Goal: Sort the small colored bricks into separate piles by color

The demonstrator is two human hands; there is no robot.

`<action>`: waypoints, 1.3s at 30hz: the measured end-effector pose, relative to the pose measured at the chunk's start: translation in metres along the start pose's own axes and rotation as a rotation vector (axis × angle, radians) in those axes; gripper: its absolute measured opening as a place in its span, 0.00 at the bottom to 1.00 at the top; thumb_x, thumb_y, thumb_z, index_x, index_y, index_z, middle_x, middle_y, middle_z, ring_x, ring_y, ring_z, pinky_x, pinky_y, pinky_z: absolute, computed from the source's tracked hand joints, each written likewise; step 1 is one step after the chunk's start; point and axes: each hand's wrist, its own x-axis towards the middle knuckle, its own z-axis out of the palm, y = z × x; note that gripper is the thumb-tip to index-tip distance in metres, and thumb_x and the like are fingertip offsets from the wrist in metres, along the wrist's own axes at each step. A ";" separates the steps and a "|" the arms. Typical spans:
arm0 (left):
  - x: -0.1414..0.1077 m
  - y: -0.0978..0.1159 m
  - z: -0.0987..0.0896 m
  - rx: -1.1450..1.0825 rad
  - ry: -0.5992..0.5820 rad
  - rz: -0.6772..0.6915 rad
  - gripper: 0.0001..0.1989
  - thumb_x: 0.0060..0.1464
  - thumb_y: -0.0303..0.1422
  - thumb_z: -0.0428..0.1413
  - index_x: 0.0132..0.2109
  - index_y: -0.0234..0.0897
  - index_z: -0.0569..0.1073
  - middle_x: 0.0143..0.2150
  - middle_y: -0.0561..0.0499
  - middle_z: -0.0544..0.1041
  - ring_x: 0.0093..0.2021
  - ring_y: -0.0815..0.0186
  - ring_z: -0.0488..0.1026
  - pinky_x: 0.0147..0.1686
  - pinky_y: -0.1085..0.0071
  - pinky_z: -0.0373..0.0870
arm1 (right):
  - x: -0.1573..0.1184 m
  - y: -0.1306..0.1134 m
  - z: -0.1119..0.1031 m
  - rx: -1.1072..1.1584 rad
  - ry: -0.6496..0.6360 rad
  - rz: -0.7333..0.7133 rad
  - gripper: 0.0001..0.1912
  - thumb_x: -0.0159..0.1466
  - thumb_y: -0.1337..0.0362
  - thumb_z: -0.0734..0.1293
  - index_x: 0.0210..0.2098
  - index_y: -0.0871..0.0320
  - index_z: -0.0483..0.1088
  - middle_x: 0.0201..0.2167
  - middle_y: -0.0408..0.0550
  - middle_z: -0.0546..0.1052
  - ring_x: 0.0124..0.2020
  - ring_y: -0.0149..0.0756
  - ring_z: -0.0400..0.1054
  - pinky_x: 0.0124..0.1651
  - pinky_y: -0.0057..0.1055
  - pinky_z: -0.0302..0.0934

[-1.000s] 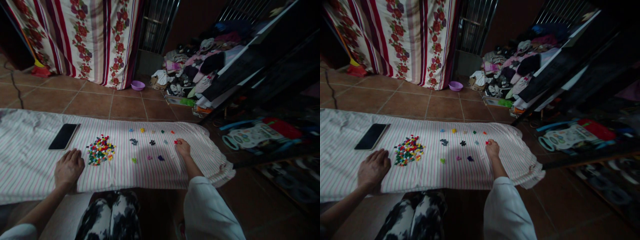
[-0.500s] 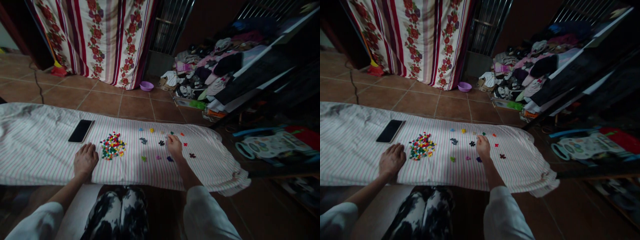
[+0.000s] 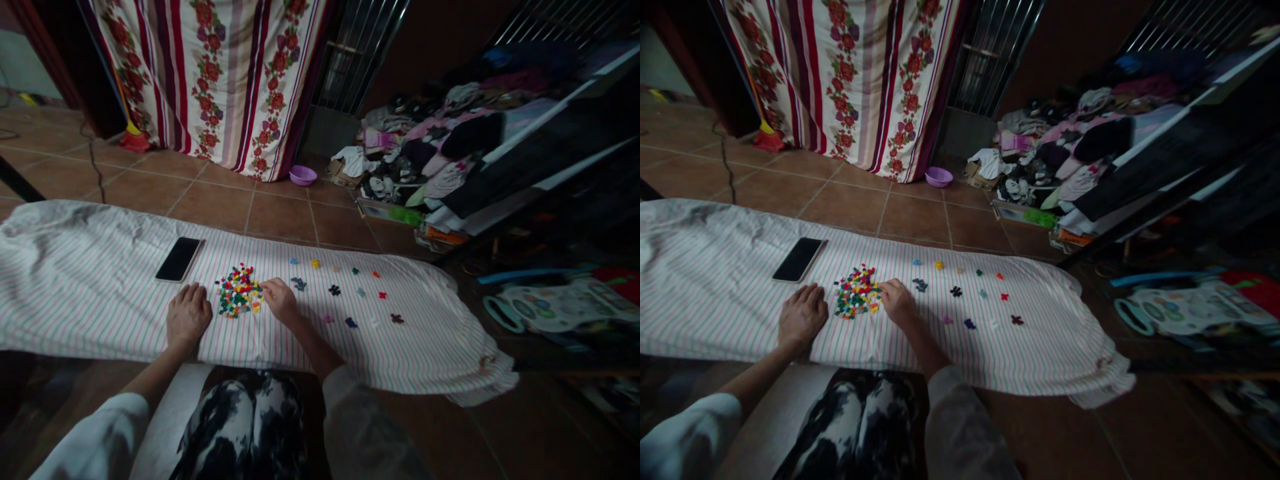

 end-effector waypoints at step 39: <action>-0.002 0.000 -0.001 -0.018 0.020 0.011 0.19 0.58 0.33 0.45 0.52 0.33 0.72 0.58 0.39 0.72 0.61 0.52 0.65 0.55 0.55 0.62 | 0.009 -0.016 0.029 -0.004 0.022 0.090 0.10 0.58 0.74 0.60 0.36 0.54 0.65 0.36 0.45 0.72 0.40 0.35 0.67 0.45 0.30 0.63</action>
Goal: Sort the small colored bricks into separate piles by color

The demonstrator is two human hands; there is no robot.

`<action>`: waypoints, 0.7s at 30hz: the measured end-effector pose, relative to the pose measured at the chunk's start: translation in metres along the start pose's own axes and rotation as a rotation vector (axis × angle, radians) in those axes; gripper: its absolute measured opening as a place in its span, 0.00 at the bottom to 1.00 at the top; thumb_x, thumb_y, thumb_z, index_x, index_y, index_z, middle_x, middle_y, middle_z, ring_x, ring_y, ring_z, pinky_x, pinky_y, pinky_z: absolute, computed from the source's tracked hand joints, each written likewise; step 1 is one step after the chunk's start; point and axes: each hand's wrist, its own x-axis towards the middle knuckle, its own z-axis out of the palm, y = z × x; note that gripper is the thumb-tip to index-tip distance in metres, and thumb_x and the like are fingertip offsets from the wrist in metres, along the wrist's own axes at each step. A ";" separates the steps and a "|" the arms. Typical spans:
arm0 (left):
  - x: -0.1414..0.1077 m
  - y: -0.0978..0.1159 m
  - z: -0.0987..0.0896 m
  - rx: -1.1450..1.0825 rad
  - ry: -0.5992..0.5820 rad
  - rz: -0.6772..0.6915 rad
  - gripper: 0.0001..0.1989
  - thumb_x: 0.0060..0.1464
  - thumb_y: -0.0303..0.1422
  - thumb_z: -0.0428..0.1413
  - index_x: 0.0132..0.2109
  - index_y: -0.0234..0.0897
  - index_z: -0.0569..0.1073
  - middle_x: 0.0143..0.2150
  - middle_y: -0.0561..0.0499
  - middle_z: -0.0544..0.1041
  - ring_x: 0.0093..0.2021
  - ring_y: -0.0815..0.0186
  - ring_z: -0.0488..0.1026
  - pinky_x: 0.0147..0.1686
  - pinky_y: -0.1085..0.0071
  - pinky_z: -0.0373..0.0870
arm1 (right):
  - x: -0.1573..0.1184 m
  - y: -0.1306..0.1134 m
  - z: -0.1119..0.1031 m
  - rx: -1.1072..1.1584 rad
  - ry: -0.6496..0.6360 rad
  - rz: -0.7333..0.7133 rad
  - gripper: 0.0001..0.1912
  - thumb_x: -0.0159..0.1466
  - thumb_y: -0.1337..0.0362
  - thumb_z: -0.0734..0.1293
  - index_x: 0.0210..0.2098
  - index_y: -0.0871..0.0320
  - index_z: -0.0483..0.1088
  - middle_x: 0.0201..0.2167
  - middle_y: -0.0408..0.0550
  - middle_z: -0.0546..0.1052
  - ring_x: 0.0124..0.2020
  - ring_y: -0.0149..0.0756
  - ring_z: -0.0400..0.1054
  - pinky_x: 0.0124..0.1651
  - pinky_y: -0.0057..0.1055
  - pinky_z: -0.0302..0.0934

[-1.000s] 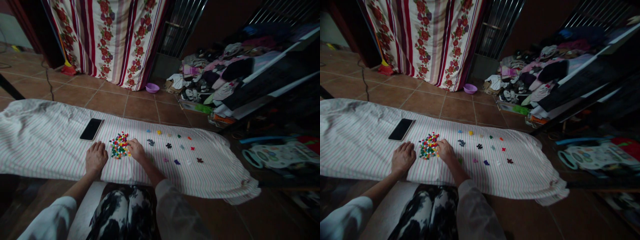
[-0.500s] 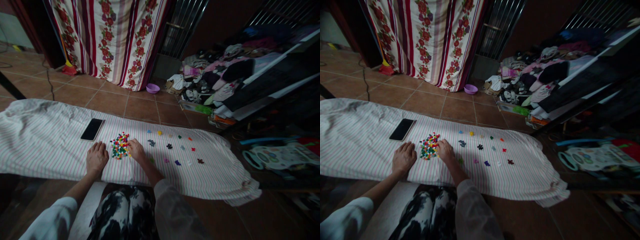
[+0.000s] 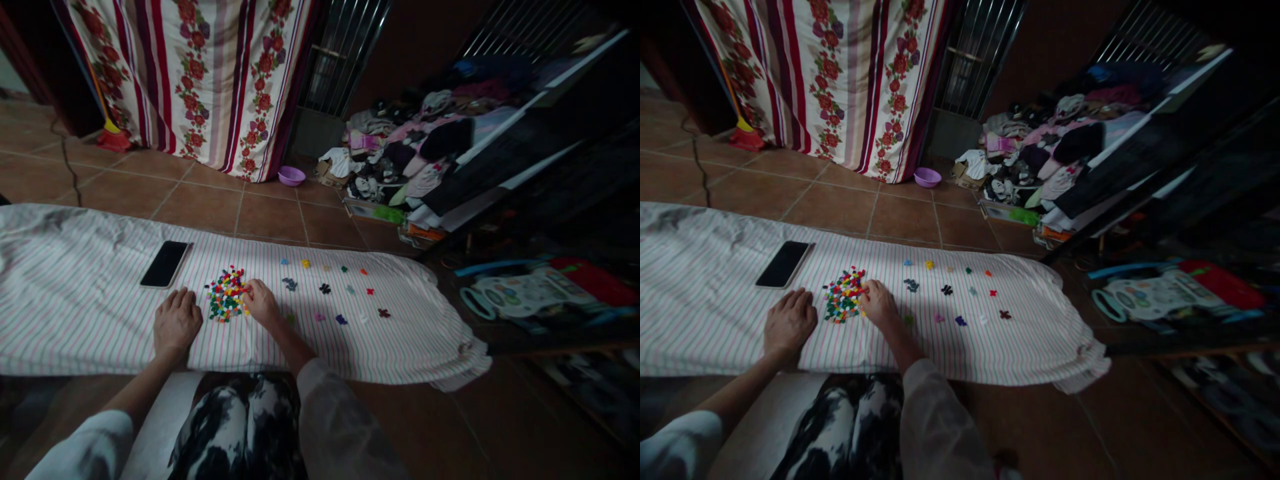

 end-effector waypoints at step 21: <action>0.001 0.000 -0.002 0.060 -0.033 0.012 0.20 0.58 0.33 0.45 0.53 0.32 0.72 0.59 0.39 0.72 0.62 0.52 0.65 0.56 0.54 0.64 | -0.040 0.059 -0.049 0.007 0.329 0.208 0.05 0.56 0.69 0.61 0.32 0.55 0.65 0.27 0.42 0.72 0.29 0.33 0.69 0.34 0.27 0.63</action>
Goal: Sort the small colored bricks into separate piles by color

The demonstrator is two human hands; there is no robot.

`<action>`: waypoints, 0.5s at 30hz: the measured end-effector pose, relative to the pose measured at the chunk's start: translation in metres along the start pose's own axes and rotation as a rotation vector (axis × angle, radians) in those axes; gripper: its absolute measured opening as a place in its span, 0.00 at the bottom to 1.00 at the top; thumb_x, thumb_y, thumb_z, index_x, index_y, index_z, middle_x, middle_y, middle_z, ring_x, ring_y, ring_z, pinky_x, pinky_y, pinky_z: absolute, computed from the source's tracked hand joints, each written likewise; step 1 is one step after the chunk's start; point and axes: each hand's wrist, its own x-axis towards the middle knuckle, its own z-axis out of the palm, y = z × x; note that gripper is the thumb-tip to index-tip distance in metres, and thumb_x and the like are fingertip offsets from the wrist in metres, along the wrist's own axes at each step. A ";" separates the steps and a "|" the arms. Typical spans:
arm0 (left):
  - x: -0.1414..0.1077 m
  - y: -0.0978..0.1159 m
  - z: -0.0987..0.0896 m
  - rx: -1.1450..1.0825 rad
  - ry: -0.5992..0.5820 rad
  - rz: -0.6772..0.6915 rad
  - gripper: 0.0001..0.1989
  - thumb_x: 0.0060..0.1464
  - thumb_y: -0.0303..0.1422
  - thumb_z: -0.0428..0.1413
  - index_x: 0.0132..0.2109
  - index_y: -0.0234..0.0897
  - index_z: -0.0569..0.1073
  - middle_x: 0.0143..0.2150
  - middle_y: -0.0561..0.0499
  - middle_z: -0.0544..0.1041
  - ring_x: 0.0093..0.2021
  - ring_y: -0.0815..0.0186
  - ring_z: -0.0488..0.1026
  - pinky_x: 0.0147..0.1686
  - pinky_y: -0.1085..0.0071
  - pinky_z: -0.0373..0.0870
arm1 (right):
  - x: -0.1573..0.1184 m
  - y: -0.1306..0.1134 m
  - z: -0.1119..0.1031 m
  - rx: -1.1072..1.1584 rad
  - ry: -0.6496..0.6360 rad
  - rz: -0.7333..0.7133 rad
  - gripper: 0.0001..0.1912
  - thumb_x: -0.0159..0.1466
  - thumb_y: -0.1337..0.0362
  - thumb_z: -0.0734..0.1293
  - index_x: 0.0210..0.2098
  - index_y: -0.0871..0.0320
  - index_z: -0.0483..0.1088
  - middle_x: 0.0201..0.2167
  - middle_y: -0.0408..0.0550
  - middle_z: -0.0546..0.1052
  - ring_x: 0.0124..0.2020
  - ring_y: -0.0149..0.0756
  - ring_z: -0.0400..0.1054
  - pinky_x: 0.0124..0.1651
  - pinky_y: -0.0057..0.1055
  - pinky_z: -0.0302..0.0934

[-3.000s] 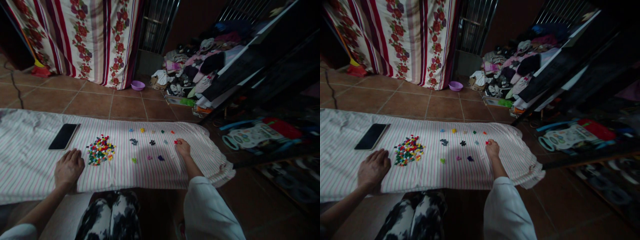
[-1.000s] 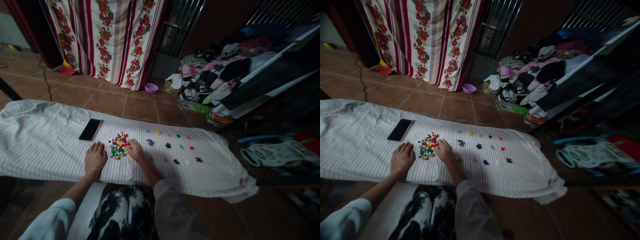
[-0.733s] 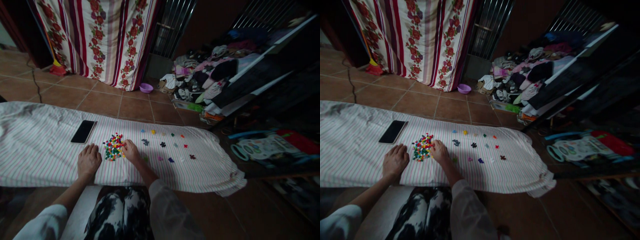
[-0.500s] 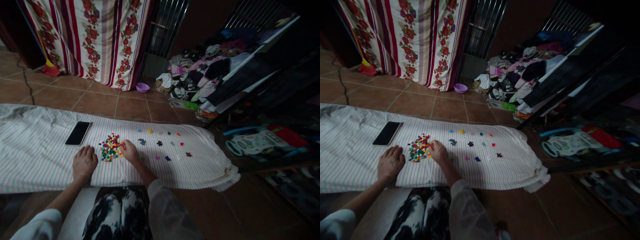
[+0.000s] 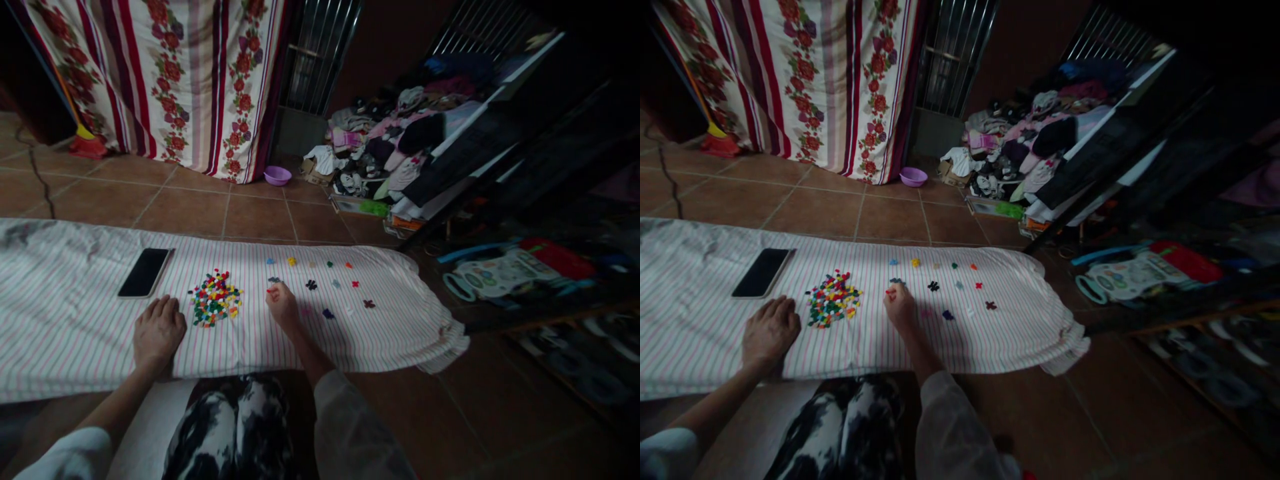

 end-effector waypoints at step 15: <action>0.000 0.005 -0.009 0.042 -0.058 -0.008 0.21 0.61 0.33 0.41 0.54 0.32 0.71 0.60 0.41 0.71 0.63 0.51 0.64 0.56 0.52 0.65 | -0.004 0.076 -0.121 -0.114 0.272 0.188 0.11 0.56 0.58 0.60 0.33 0.57 0.69 0.27 0.47 0.75 0.27 0.34 0.68 0.34 0.28 0.64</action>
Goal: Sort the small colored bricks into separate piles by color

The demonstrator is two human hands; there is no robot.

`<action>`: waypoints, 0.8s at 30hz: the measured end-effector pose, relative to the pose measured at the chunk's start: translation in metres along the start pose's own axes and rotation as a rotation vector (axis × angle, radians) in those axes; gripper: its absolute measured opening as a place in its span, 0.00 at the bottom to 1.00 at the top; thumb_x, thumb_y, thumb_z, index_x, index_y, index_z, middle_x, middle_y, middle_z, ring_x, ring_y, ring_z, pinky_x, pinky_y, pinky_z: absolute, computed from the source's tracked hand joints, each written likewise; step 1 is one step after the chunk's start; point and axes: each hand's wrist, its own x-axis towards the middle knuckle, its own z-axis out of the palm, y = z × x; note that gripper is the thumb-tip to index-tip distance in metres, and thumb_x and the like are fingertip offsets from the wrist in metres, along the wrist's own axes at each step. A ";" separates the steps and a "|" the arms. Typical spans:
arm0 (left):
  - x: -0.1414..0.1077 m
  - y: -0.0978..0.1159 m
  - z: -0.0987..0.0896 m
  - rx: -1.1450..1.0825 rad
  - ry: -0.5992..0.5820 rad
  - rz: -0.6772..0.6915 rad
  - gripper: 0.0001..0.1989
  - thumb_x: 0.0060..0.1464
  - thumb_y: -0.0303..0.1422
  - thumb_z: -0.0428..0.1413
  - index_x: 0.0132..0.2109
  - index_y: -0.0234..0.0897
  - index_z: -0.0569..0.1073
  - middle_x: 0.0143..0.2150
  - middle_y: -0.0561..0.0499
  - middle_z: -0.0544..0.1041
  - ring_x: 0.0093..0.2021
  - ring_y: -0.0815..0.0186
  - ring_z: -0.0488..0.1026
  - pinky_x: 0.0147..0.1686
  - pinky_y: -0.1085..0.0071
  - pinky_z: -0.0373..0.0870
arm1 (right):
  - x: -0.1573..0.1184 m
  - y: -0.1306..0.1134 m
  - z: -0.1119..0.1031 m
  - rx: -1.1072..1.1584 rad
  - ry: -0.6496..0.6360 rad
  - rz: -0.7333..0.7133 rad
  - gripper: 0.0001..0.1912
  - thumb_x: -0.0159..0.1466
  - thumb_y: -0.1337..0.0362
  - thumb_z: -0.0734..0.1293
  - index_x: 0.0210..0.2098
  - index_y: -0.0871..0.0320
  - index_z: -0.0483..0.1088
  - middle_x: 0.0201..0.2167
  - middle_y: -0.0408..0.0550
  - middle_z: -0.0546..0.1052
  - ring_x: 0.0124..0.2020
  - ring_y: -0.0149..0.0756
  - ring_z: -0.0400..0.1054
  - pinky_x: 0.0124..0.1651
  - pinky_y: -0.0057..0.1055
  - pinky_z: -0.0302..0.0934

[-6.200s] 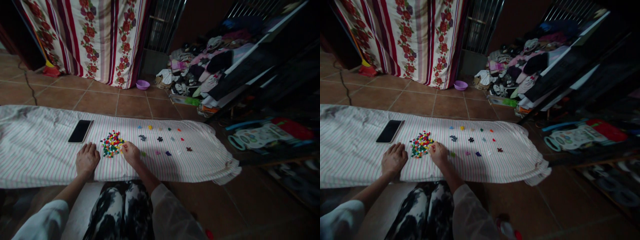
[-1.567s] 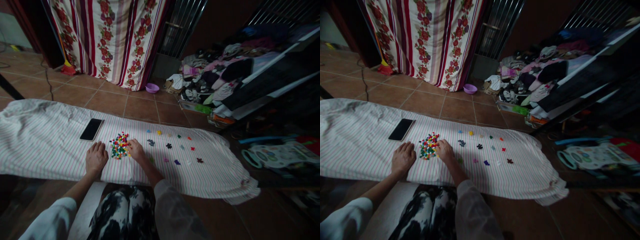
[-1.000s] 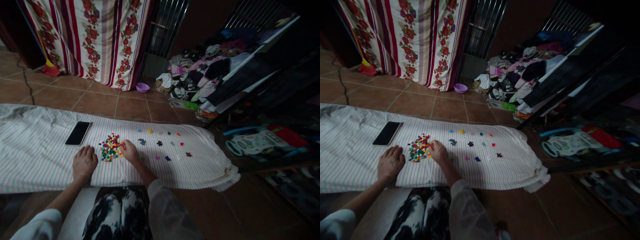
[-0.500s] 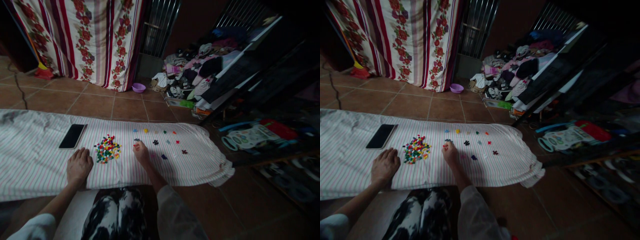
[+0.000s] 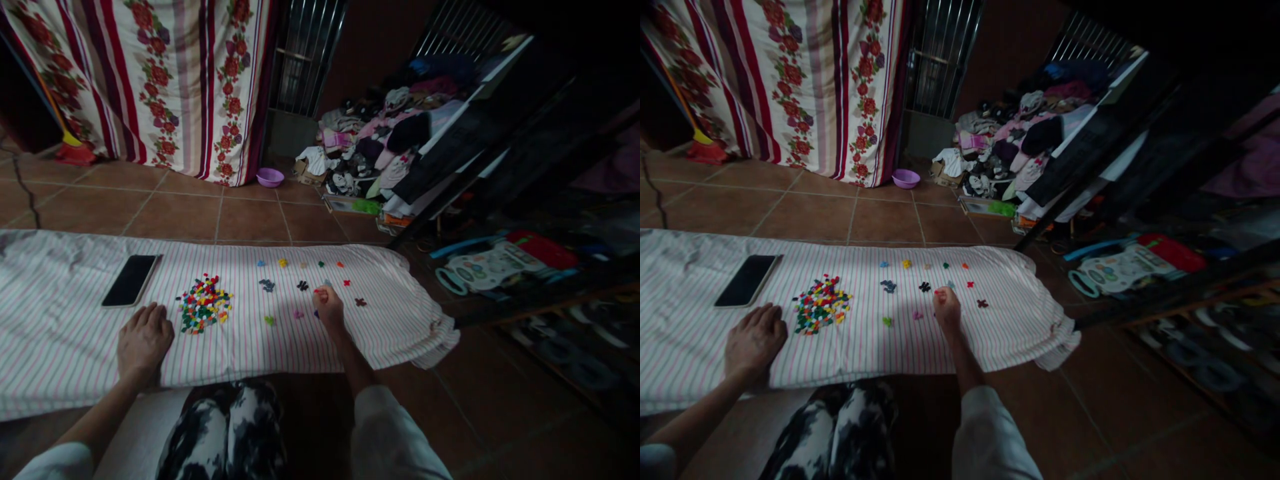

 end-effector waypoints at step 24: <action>0.001 -0.003 0.004 -0.041 -0.007 0.014 0.19 0.59 0.33 0.43 0.53 0.33 0.70 0.61 0.38 0.70 0.63 0.51 0.63 0.58 0.52 0.62 | 0.071 0.055 -0.063 -0.725 -0.221 0.360 0.17 0.67 0.65 0.58 0.47 0.55 0.76 0.43 0.51 0.80 0.43 0.37 0.73 0.41 0.27 0.60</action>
